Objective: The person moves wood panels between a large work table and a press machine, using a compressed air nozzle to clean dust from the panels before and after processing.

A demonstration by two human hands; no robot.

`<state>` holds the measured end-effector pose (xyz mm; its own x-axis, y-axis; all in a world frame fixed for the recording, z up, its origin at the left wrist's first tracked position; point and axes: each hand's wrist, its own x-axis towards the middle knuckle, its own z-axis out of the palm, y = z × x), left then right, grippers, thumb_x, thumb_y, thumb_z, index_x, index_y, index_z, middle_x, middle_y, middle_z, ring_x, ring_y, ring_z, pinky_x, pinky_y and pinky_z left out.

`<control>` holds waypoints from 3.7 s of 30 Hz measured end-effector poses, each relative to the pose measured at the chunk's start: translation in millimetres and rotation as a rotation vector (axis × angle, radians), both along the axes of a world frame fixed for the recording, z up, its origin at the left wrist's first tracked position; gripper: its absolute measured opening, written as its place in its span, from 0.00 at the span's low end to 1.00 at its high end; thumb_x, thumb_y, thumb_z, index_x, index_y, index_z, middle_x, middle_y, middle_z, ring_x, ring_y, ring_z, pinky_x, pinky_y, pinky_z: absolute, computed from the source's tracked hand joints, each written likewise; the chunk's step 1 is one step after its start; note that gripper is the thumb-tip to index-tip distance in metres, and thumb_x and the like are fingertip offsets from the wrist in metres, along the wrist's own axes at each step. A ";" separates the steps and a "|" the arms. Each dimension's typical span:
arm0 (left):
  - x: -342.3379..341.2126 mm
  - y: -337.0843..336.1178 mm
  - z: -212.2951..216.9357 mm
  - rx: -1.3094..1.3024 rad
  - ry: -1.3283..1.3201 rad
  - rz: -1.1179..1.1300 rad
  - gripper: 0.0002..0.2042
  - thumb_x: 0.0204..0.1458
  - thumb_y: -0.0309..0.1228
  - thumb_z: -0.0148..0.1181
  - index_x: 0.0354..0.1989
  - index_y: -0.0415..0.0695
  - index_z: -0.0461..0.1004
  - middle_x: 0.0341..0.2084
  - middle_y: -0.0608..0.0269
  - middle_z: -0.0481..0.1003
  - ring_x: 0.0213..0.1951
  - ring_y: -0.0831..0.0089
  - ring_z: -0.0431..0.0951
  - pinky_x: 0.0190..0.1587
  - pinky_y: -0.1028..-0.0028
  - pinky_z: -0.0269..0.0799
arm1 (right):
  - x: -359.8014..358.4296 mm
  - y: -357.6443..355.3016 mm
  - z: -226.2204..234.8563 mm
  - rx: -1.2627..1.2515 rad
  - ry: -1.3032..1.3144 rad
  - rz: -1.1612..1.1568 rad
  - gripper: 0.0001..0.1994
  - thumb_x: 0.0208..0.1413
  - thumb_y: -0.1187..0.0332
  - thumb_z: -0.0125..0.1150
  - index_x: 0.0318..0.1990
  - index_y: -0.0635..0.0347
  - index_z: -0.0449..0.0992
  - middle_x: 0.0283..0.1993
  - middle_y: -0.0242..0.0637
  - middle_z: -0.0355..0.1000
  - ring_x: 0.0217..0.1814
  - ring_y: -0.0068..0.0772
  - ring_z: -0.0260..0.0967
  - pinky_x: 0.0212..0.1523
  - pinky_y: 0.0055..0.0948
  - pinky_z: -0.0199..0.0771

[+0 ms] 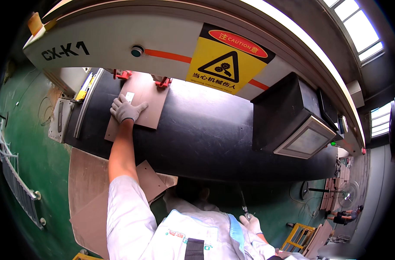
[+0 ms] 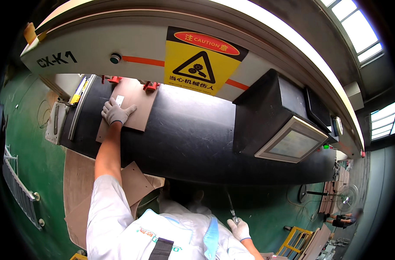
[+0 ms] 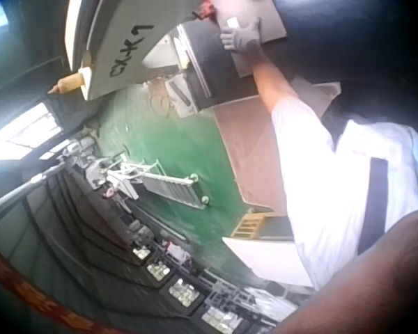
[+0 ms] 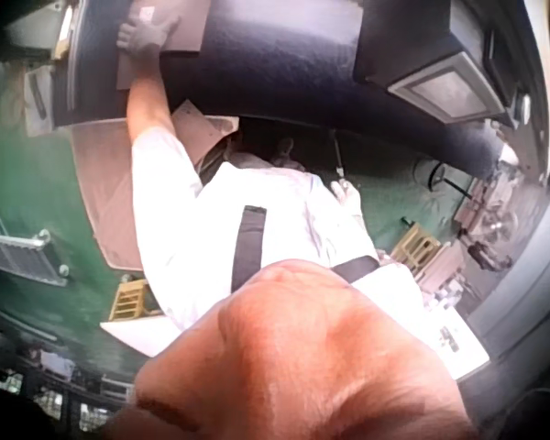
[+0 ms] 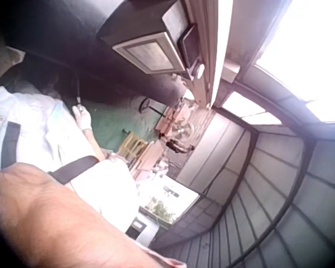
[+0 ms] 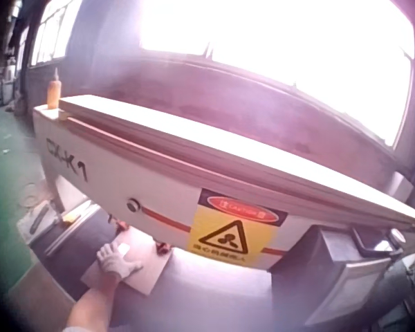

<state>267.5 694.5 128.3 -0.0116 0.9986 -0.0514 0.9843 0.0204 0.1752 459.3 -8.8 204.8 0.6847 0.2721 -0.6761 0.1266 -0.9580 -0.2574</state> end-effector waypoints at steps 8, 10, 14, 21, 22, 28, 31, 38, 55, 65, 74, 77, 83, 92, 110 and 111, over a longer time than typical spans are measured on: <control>118.0 -146.4 -4.0 0.007 -0.120 -0.376 0.67 0.36 0.78 0.67 0.77 0.36 0.53 0.68 0.44 0.59 0.73 0.46 0.54 0.77 0.44 0.38 | 41.8 127.5 -3.5 0.297 -0.257 0.204 0.21 0.63 0.49 0.64 0.42 0.61 0.82 0.37 0.53 0.80 0.45 0.60 0.79 0.48 0.50 0.76; 131.6 -173.6 -14.5 0.020 -0.095 -0.487 0.68 0.38 0.78 0.66 0.78 0.35 0.51 0.72 0.41 0.56 0.77 0.44 0.49 0.78 0.41 0.34 | 63.6 162.2 -25.7 0.310 -0.412 0.241 0.26 0.64 0.44 0.61 0.58 0.55 0.81 0.48 0.53 0.79 0.53 0.62 0.77 0.54 0.52 0.77; 116.9 -153.1 2.2 -0.063 -0.018 -0.724 0.63 0.40 0.65 0.73 0.78 0.35 0.51 0.71 0.45 0.60 0.75 0.47 0.55 0.77 0.40 0.38 | 110.5 208.2 -46.5 0.214 -0.430 0.171 0.38 0.59 0.38 0.65 0.70 0.51 0.72 0.56 0.54 0.77 0.57 0.58 0.78 0.56 0.51 0.78; 38.5 -60.6 38.5 -0.134 0.579 -1.244 0.55 0.40 0.40 0.75 0.80 0.42 0.52 0.74 0.49 0.61 0.75 0.53 0.58 0.77 0.43 0.48 | 175.4 195.9 -57.6 0.144 -0.394 0.284 0.48 0.49 0.38 0.74 0.73 0.52 0.62 0.49 0.56 0.82 0.54 0.62 0.80 0.52 0.54 0.80; 9.5 -46.7 18.2 0.042 0.665 -1.320 0.49 0.48 0.39 0.72 0.80 0.46 0.54 0.75 0.53 0.60 0.76 0.55 0.58 0.76 0.42 0.48 | 181.4 193.2 -57.4 0.141 -0.377 0.298 0.48 0.48 0.38 0.75 0.73 0.51 0.63 0.50 0.55 0.82 0.54 0.61 0.80 0.52 0.53 0.80; -81.4 -37.8 -14.1 0.421 0.603 -1.092 0.27 0.67 0.35 0.51 0.75 0.52 0.63 0.74 0.60 0.64 0.72 0.56 0.65 0.73 0.44 0.58 | 123.7 232.6 -50.8 0.058 -0.488 0.424 0.30 0.59 0.45 0.66 0.63 0.51 0.73 0.46 0.50 0.82 0.53 0.57 0.80 0.52 0.54 0.79; -97.7 -78.7 -14.0 -0.112 0.192 -0.467 0.25 0.63 0.33 0.55 0.70 0.48 0.68 0.70 0.54 0.66 0.66 0.49 0.71 0.67 0.49 0.69 | 47.1 270.3 -37.5 0.266 -0.262 0.768 0.23 0.60 0.49 0.64 0.54 0.55 0.78 0.49 0.49 0.80 0.52 0.56 0.80 0.52 0.53 0.79; -212.6 -288.1 -19.7 0.152 -0.201 -0.519 0.33 0.53 0.43 0.68 0.64 0.36 0.72 0.60 0.43 0.73 0.63 0.42 0.69 0.70 0.45 0.60 | -42.9 348.8 -58.6 0.463 -0.195 0.795 0.27 0.53 0.47 0.71 0.52 0.57 0.78 0.56 0.54 0.75 0.54 0.59 0.78 0.54 0.50 0.79; -3.8 -170.6 29.0 -0.322 -0.230 0.451 0.66 0.43 0.70 0.69 0.79 0.32 0.46 0.79 0.34 0.48 0.79 0.41 0.49 0.77 0.44 0.44 | -91.5 398.8 -72.2 0.481 0.662 0.175 0.09 0.54 0.64 0.71 0.35 0.57 0.79 0.22 0.34 0.69 0.15 0.28 0.64 0.16 0.33 0.61; -88.7 -107.8 28.3 -0.320 -0.054 0.008 0.59 0.39 0.52 0.78 0.79 0.42 0.53 0.73 0.41 0.54 0.74 0.44 0.57 0.75 0.57 0.58 | -154.5 317.4 -49.9 0.357 0.775 0.288 0.18 0.56 0.56 0.75 0.25 0.57 0.75 0.21 0.26 0.64 0.20 0.21 0.58 0.22 0.32 0.59; -149.1 -49.5 20.4 -0.158 0.049 -0.384 0.54 0.36 0.46 0.78 0.75 0.41 0.60 0.70 0.42 0.62 0.70 0.45 0.64 0.73 0.59 0.62 | -159.4 301.9 -59.7 0.308 0.578 0.588 0.20 0.58 0.53 0.69 0.33 0.65 0.77 0.28 0.45 0.74 0.33 0.40 0.72 0.41 0.42 0.73; -213.4 -45.3 23.6 -0.182 0.054 -0.429 0.55 0.32 0.40 0.77 0.76 0.40 0.59 0.71 0.42 0.61 0.71 0.43 0.63 0.73 0.60 0.63 | -168.2 294.6 -62.0 0.288 0.567 0.681 0.20 0.58 0.53 0.69 0.36 0.66 0.79 0.30 0.47 0.76 0.34 0.45 0.75 0.43 0.43 0.74; -357.0 -106.4 26.4 -0.250 0.070 -0.412 0.59 0.30 0.36 0.77 0.79 0.42 0.55 0.76 0.37 0.54 0.76 0.41 0.56 0.78 0.60 0.57 | -182.3 296.2 -66.1 0.314 0.608 0.739 0.19 0.59 0.54 0.68 0.40 0.66 0.81 0.34 0.51 0.78 0.38 0.50 0.77 0.45 0.45 0.75; -447.9 -286.1 4.1 -0.296 0.241 -0.274 0.70 0.27 0.62 0.81 0.81 0.45 0.51 0.79 0.35 0.46 0.81 0.36 0.38 0.80 0.38 0.33 | -241.1 317.9 -63.6 0.103 1.098 0.552 0.19 0.66 0.52 0.63 0.32 0.60 0.80 0.21 0.34 0.74 0.16 0.25 0.65 0.18 0.31 0.63; -254.8 -153.3 -5.6 -0.063 0.089 -0.065 0.60 0.39 0.68 0.72 0.80 0.47 0.59 0.78 0.33 0.50 0.79 0.33 0.43 0.79 0.42 0.35 | -151.5 480.3 -25.7 0.583 0.746 0.131 0.14 0.62 0.58 0.67 0.38 0.62 0.80 0.20 0.31 0.70 0.15 0.23 0.62 0.17 0.26 0.61; -228.2 -143.1 0.7 -0.076 0.094 -0.028 0.59 0.40 0.69 0.71 0.80 0.48 0.59 0.78 0.33 0.50 0.79 0.33 0.45 0.79 0.42 0.36 | -132.7 474.0 -17.3 0.608 0.660 0.172 0.14 0.62 0.57 0.67 0.37 0.61 0.79 0.19 0.30 0.69 0.15 0.22 0.62 0.17 0.26 0.60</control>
